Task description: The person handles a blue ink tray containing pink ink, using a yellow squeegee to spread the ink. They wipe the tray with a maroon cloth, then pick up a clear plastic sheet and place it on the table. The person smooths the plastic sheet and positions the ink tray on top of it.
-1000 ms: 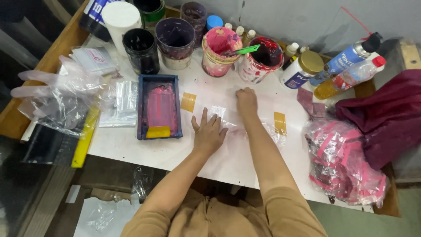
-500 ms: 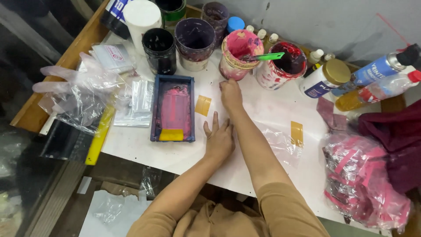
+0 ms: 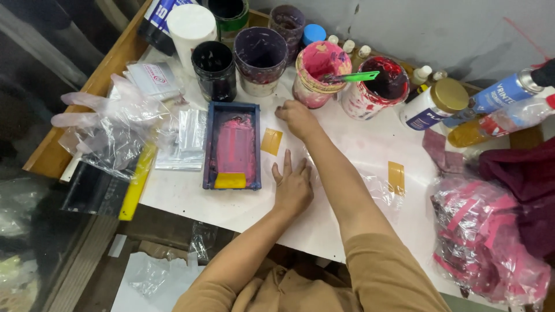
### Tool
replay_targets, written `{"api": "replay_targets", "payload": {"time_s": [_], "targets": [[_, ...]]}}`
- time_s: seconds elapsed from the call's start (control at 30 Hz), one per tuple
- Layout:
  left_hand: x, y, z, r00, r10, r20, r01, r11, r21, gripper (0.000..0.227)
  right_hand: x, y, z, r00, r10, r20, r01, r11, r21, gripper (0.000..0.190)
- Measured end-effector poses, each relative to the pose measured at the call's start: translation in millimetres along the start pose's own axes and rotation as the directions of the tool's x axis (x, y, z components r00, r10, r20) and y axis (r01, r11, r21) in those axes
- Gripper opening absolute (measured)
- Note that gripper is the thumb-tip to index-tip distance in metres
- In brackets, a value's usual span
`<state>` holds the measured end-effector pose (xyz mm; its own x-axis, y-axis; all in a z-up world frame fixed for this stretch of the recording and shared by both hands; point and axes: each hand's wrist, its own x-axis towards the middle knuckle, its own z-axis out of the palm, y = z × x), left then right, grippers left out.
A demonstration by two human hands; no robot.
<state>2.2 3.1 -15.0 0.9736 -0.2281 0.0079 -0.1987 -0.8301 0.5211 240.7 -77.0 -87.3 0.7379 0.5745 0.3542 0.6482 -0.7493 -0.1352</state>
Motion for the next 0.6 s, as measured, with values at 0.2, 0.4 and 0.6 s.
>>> {"api": "replay_targets", "payload": {"time_s": [0.2, 0.4, 0.6], "targets": [[0, 2, 1, 1.0, -0.012, -0.003, 0.012, 1.0, 0.023, 0.042, -35, 0, -37, 0.998, -0.031, 0.054, 0.033, 0.999, -0.032, 0.022], [-4, 3, -1, 1.0, 0.008, -0.021, -0.007, 0.999, 0.034, 0.041, -121, 64, -72, 0.982, 0.174, 0.067, -0.163, 0.976, -0.145, 0.021], [-4, 1, 6, 0.997, 0.034, -0.073, -0.027, 0.995, 0.093, 0.04, -235, 143, -104, 0.903, 0.428, -0.028, -0.378, 0.763, -0.525, 0.02]]}}
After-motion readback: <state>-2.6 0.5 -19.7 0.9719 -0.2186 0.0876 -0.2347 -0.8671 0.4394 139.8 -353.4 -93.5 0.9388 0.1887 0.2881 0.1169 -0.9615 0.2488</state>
